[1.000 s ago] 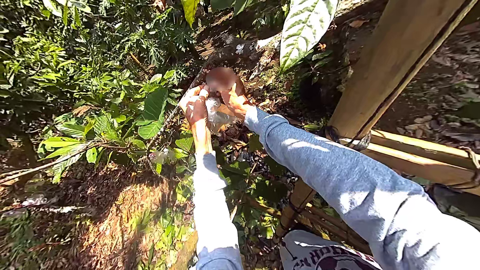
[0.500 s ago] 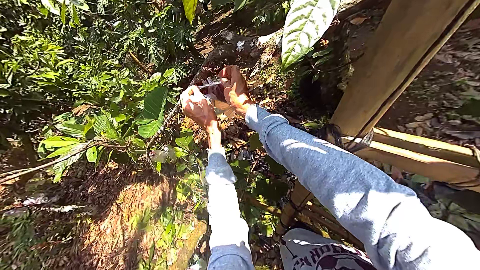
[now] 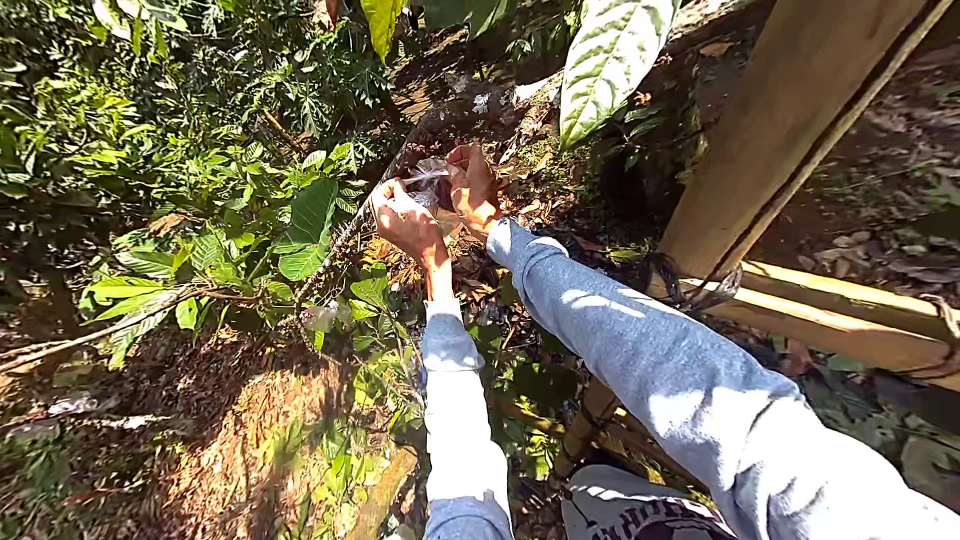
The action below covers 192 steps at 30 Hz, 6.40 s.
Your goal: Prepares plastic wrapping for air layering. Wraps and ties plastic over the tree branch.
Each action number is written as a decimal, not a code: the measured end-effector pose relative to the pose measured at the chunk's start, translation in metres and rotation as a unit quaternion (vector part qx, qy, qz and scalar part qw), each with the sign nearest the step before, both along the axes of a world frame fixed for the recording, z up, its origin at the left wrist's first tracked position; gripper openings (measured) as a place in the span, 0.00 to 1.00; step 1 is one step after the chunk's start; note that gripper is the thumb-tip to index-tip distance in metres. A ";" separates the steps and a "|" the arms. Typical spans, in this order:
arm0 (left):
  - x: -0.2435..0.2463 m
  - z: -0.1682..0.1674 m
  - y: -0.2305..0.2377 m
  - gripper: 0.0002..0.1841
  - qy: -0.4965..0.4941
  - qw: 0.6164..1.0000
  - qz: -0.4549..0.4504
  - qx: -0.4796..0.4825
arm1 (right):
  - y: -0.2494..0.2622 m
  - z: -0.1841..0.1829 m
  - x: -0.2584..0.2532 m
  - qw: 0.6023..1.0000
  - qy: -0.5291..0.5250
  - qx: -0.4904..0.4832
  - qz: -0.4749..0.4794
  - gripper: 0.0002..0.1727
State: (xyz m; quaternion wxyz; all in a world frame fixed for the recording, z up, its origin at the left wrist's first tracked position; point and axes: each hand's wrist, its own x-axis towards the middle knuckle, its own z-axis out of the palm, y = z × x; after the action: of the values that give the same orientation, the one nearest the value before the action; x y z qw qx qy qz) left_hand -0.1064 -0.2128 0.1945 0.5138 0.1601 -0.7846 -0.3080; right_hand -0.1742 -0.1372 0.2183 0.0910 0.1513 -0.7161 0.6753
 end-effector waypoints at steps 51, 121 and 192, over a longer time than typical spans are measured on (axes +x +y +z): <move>-0.002 0.015 -0.032 0.10 0.050 0.967 -0.250 0.010 | 0.003 -0.022 -0.009 0.993 -0.048 -0.044 0.102 0.15; 0.025 0.052 -0.035 0.09 -0.073 0.958 -0.243 -0.135 | -0.002 -0.010 -0.010 0.980 0.080 -0.110 0.144 0.12; 0.025 0.057 -0.051 0.10 -0.227 0.924 -0.309 -0.007 | -0.007 -0.015 -0.006 0.984 0.069 -0.140 0.090 0.18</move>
State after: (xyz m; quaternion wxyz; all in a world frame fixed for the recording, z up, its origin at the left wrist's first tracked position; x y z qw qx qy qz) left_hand -0.0819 -0.2642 0.2516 0.2021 -0.0280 -0.8929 -0.4014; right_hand -0.1805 -0.1445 0.2031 0.0994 0.2476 -0.5899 0.7622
